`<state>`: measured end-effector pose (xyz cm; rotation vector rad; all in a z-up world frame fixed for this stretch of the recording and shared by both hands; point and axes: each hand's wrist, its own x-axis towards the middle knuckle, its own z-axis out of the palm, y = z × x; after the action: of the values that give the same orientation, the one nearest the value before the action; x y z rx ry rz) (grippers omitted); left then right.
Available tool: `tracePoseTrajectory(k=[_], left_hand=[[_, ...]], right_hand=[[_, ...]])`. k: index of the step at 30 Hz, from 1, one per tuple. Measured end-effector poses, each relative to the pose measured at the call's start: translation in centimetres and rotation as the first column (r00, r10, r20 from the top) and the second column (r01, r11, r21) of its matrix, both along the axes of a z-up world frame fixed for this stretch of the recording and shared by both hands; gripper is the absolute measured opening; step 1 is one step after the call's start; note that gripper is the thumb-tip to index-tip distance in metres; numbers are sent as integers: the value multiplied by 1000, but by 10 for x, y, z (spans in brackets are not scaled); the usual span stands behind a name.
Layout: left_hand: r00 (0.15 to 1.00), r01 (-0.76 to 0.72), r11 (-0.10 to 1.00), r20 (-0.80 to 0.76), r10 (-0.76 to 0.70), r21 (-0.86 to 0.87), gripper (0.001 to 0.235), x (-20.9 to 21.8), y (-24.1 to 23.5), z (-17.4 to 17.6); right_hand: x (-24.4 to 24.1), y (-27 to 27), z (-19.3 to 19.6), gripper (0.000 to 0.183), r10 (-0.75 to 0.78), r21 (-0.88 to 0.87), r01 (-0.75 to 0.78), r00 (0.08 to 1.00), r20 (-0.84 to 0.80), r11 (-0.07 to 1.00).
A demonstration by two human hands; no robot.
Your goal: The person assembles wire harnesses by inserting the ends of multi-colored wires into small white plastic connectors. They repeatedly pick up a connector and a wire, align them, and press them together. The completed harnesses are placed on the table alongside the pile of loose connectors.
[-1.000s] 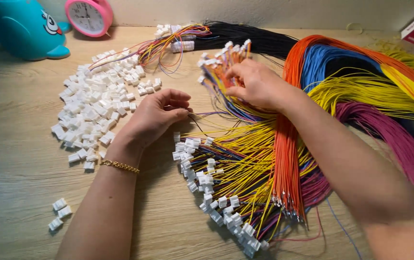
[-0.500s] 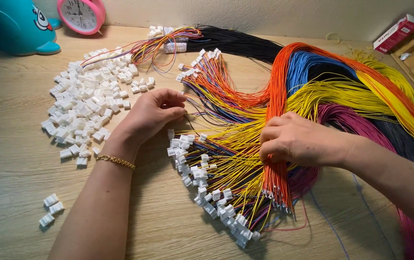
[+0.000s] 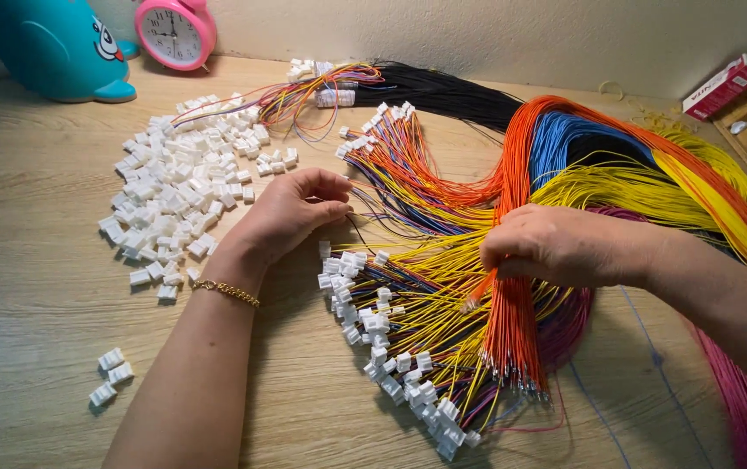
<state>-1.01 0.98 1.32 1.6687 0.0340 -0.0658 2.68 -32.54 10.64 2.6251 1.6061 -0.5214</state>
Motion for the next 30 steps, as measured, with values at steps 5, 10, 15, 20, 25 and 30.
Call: tracePoseTrajectory(k=[5,10,15,20,25,30], left_hand=[[999,-30,998,11,30,-52,43,-7,-3,5],[997,-67,992,21,70,-109,46,-3,-3,-1],[991,-133,928,-33,130,-349,46,-1,-3,-4],[988,-135,883,7,155,-450,47,9,1,-12],[987,-135,869,16,163,-477,45,13,-4,-13],[980,-184,872,-13,200,-454,31,13,-6,-11]], right_hand=[[-2,25,19,14,-148,262,234,939,-311,936],[17,47,-10,18,-72,457,272,910,-407,847],[19,99,-23,14,-151,618,545,806,-572,566],[29,136,-35,16,-207,568,633,743,-637,526],[39,153,-60,9,-306,503,714,679,-668,487],[38,159,-58,8,-326,502,715,682,-654,487]])
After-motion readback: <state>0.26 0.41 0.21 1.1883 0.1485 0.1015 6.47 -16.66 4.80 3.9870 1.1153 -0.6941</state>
